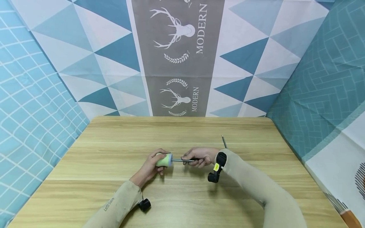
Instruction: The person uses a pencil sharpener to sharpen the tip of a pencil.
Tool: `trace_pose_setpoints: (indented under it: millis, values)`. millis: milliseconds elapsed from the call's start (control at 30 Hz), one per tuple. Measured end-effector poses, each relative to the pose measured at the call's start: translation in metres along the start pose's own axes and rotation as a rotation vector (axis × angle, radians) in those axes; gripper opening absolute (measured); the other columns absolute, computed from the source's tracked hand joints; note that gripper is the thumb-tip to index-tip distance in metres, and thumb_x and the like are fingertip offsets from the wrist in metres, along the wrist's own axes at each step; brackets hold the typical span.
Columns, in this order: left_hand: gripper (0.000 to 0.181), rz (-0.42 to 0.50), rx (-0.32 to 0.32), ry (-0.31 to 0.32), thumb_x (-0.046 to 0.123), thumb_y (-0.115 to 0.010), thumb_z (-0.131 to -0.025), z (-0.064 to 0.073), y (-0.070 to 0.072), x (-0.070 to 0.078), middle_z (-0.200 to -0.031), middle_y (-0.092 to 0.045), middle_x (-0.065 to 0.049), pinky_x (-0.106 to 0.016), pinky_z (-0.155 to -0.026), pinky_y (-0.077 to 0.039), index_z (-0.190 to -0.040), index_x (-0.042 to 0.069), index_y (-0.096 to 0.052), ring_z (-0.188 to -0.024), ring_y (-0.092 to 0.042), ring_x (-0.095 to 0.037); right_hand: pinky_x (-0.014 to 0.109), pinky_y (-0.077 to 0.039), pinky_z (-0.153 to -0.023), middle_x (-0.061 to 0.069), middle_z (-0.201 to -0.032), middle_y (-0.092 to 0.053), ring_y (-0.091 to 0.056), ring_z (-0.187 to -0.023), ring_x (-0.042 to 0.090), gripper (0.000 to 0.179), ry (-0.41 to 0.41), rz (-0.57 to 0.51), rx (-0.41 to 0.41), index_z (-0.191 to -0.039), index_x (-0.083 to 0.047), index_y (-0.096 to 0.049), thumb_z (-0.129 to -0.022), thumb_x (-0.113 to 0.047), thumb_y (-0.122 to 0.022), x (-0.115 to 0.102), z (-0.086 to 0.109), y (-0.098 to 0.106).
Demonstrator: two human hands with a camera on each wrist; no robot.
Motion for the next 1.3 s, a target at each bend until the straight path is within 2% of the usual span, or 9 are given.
trace_pose_setpoints:
  millis: [133,267,400,533,633,767,900,1067,1300]
  values:
    - [0.021,-0.012,0.012,0.005,0.014,-0.057,-0.096,0.0,0.002,-0.001,-0.078,-0.054,-0.013,-0.023,-0.042,-0.048,-0.11,0.001,-0.064,-0.048,-0.048,-0.009,0.017,-0.02,-0.036,-0.004,-0.053,-0.032,-0.021,-0.041,0.004,0.022,0.01,0.064,0.02,-0.093,-0.002,-0.056,-0.103,-0.021,-0.051,-0.003,0.0,0.001]
    - [0.034,-0.027,0.012,0.01,0.014,-0.057,-0.096,0.0,0.003,-0.001,-0.077,-0.055,-0.013,-0.023,-0.043,-0.048,-0.122,-0.009,-0.052,-0.048,-0.048,-0.009,0.023,-0.034,-0.042,0.0,-0.06,-0.049,-0.039,-0.046,0.009,0.03,0.066,0.273,0.125,-0.097,0.001,-0.061,-0.101,-0.028,-0.056,-0.013,0.006,0.008]
    - [0.03,-0.028,0.011,0.009,0.015,-0.057,-0.096,0.0,0.001,0.0,-0.076,-0.055,-0.013,-0.023,-0.043,-0.048,-0.117,-0.005,-0.059,-0.047,-0.048,-0.009,0.03,-0.046,-0.058,0.003,-0.081,-0.064,-0.054,-0.065,0.015,0.038,0.19,0.543,0.288,-0.103,-0.002,-0.066,-0.103,-0.037,-0.052,-0.034,0.023,0.016]
    - [0.016,-0.013,0.02,0.008,0.016,-0.057,-0.096,0.0,0.001,-0.001,-0.076,-0.055,-0.012,-0.024,-0.043,-0.048,-0.105,0.011,-0.069,-0.047,-0.048,-0.009,0.033,-0.049,-0.062,0.001,-0.088,-0.064,-0.057,-0.072,0.016,0.032,0.369,0.739,0.446,-0.105,-0.006,-0.065,-0.104,-0.034,-0.051,-0.056,0.047,0.013]
    - [0.016,-0.003,0.025,0.006,0.017,-0.056,-0.097,0.0,0.001,-0.001,-0.076,-0.055,-0.012,-0.024,-0.043,-0.048,-0.103,0.018,-0.071,-0.047,-0.047,-0.009,0.029,-0.05,-0.058,-0.003,-0.085,-0.065,-0.057,-0.067,0.01,0.023,0.529,1.025,0.555,-0.104,-0.008,-0.065,-0.102,-0.03,-0.057,-0.068,0.063,-0.003]
    - [0.016,0.001,0.033,0.007,0.017,-0.055,-0.097,-0.001,0.002,-0.001,-0.075,-0.056,-0.012,-0.025,-0.043,-0.049,-0.104,0.016,-0.07,-0.047,-0.047,-0.009,0.023,-0.047,-0.052,-0.005,-0.081,-0.061,-0.055,-0.063,0.007,0.02,0.781,1.557,0.71,-0.099,-0.011,-0.064,-0.098,-0.03,-0.064,-0.072,0.074,-0.035]
    - [0.017,0.01,0.037,0.007,0.017,-0.054,-0.098,-0.001,0.003,0.0,-0.076,-0.056,-0.011,-0.025,-0.044,-0.049,-0.107,0.013,-0.067,-0.047,-0.046,-0.009,0.022,-0.046,-0.048,-0.002,-0.08,-0.059,-0.056,-0.063,0.01,0.022,1.012,1.893,0.81,-0.097,-0.009,-0.061,-0.105,-0.027,-0.051,-0.064,0.076,-0.058]
    - [0.02,0.026,0.033,0.012,0.018,-0.052,-0.098,-0.001,0.003,0.0,-0.077,-0.057,-0.011,-0.025,-0.044,-0.048,-0.111,0.008,-0.065,-0.048,-0.045,-0.01,0.022,-0.043,-0.046,-0.002,-0.077,-0.055,-0.05,-0.057,0.012,0.038,1.174,2.125,0.852,-0.098,-0.009,-0.059,-0.111,-0.015,-0.024,-0.052,0.073,-0.071]
    - [0.02,0.02,0.049,0.021,0.019,-0.054,-0.097,-0.001,0.006,0.0,-0.076,-0.056,-0.011,-0.025,-0.044,-0.048,-0.11,0.009,-0.065,-0.048,-0.045,-0.01,0.021,-0.038,-0.044,-0.001,-0.067,-0.05,-0.043,-0.049,0.011,0.043,1.166,2.218,0.828,-0.097,-0.01,-0.057,-0.111,-0.014,-0.016,-0.047,0.064,-0.072]
Point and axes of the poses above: each hand's wrist, its own z-axis away from the middle knuckle, its own y-axis out of the back of the hand, x = y × z, the point moved 10 cm from there along -z, towards the middle knuckle
